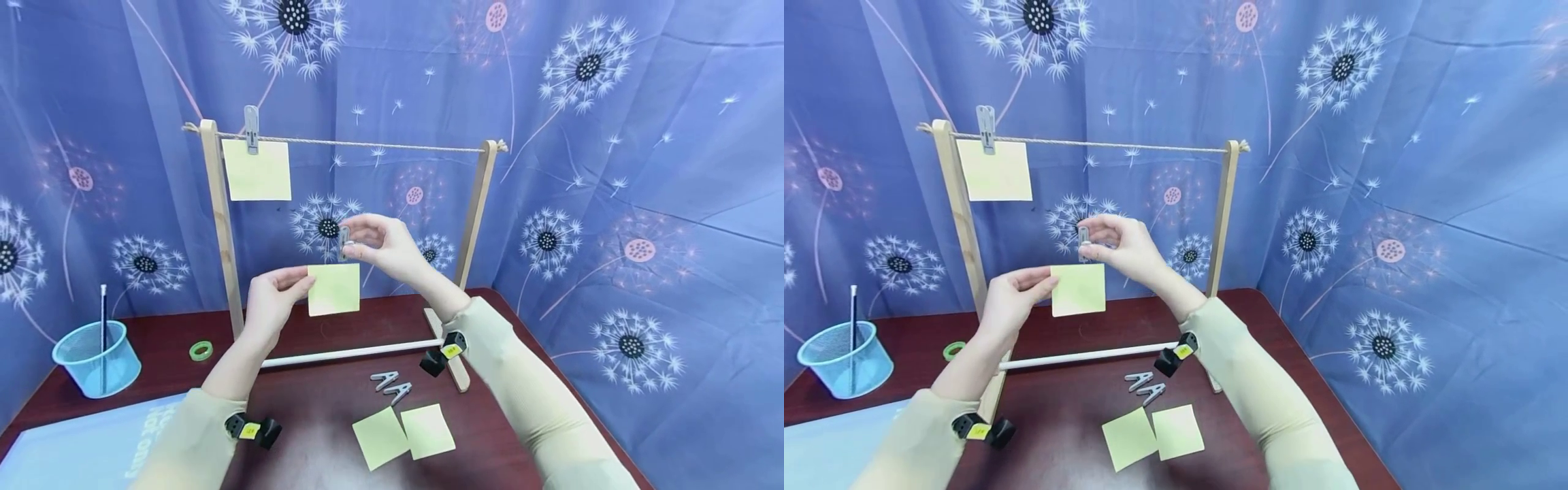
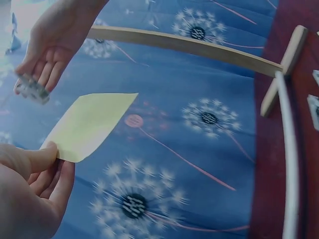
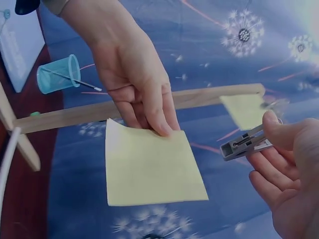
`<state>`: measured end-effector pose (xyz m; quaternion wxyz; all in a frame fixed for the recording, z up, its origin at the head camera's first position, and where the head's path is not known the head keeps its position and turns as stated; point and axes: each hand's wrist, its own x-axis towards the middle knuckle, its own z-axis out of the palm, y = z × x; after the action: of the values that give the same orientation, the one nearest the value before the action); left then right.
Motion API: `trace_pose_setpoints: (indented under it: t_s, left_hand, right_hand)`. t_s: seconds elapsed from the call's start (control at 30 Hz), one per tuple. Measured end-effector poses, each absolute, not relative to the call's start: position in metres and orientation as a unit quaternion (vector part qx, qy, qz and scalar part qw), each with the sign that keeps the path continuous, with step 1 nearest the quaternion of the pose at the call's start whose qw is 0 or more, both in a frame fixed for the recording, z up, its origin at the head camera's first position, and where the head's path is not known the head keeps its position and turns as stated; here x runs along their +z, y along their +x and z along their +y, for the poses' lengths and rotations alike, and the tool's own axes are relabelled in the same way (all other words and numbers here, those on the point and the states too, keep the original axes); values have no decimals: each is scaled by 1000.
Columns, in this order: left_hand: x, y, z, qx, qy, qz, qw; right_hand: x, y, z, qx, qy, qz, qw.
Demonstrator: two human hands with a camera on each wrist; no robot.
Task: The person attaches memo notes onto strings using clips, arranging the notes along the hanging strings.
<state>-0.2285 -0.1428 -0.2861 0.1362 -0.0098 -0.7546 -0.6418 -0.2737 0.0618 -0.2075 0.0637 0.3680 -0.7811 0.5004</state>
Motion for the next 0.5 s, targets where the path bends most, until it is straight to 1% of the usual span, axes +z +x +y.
trace_pose_setpoints:
  t_s: [0.17,0.27,0.5]
  left_hand:
    - [-252,-232,-135,-653,-27,-736,175]
    - [-232,-234,-131,-652,-34,-731,199]
    - [-194,-239,-129,-633,-38,-739,229]
  right_hand:
    - [-170,-273,56,486,376,-784,89]
    - [-145,-276,53,484,370,-785,113]
    - [-98,-284,43,494,361,-775,158]
